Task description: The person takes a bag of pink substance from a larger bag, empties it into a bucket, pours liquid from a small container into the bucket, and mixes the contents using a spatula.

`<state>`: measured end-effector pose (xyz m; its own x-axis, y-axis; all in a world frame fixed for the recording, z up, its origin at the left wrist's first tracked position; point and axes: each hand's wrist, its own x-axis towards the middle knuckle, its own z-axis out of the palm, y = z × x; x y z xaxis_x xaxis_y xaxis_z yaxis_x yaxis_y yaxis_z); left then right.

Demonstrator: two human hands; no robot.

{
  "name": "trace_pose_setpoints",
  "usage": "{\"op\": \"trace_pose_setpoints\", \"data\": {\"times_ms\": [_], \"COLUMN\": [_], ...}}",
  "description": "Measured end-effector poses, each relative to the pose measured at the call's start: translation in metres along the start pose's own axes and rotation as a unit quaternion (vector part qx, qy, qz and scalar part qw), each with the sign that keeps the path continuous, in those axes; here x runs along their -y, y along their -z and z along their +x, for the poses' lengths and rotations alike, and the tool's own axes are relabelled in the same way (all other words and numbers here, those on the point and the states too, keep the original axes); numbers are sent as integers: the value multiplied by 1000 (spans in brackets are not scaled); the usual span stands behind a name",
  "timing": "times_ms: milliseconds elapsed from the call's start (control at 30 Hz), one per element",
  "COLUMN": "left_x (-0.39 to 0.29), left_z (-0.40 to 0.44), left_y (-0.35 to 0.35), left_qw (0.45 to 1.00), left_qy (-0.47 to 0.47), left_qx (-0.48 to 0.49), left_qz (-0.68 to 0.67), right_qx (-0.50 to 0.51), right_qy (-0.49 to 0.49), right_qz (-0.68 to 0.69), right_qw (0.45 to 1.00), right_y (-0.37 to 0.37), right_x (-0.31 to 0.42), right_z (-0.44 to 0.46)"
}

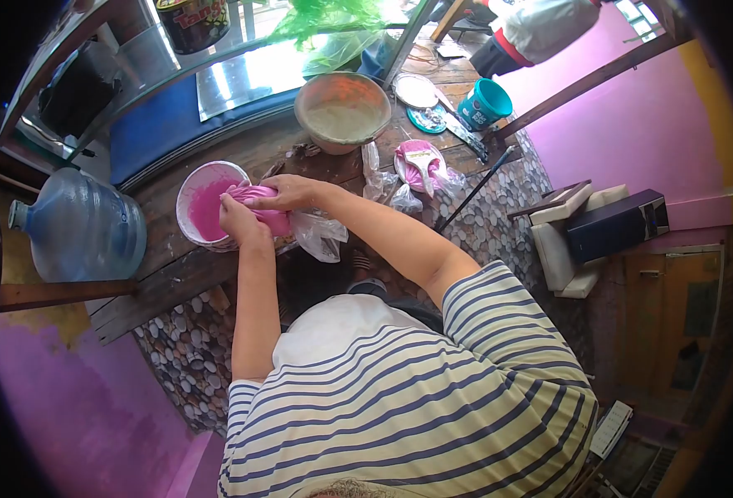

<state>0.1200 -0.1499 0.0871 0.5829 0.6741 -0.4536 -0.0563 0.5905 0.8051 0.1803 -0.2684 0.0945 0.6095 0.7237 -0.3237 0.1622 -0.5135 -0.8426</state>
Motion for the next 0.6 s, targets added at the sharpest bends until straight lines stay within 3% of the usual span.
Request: {"op": "trace_pose_setpoints", "data": {"times_ms": [433,600], "left_x": [-8,-13], "left_z": [5,3], "left_y": [-8,-9], "left_qw": [999,998], "left_qy": [20,6], "left_qx": [3,18], "left_qz": [-35,-65], "right_qx": [31,-16], "right_qy": [-25,-30], "right_qz": [27,-35], "right_qw": [999,999], "right_y": [3,-1], "right_x": [8,5], "right_z": [-1,7]}}
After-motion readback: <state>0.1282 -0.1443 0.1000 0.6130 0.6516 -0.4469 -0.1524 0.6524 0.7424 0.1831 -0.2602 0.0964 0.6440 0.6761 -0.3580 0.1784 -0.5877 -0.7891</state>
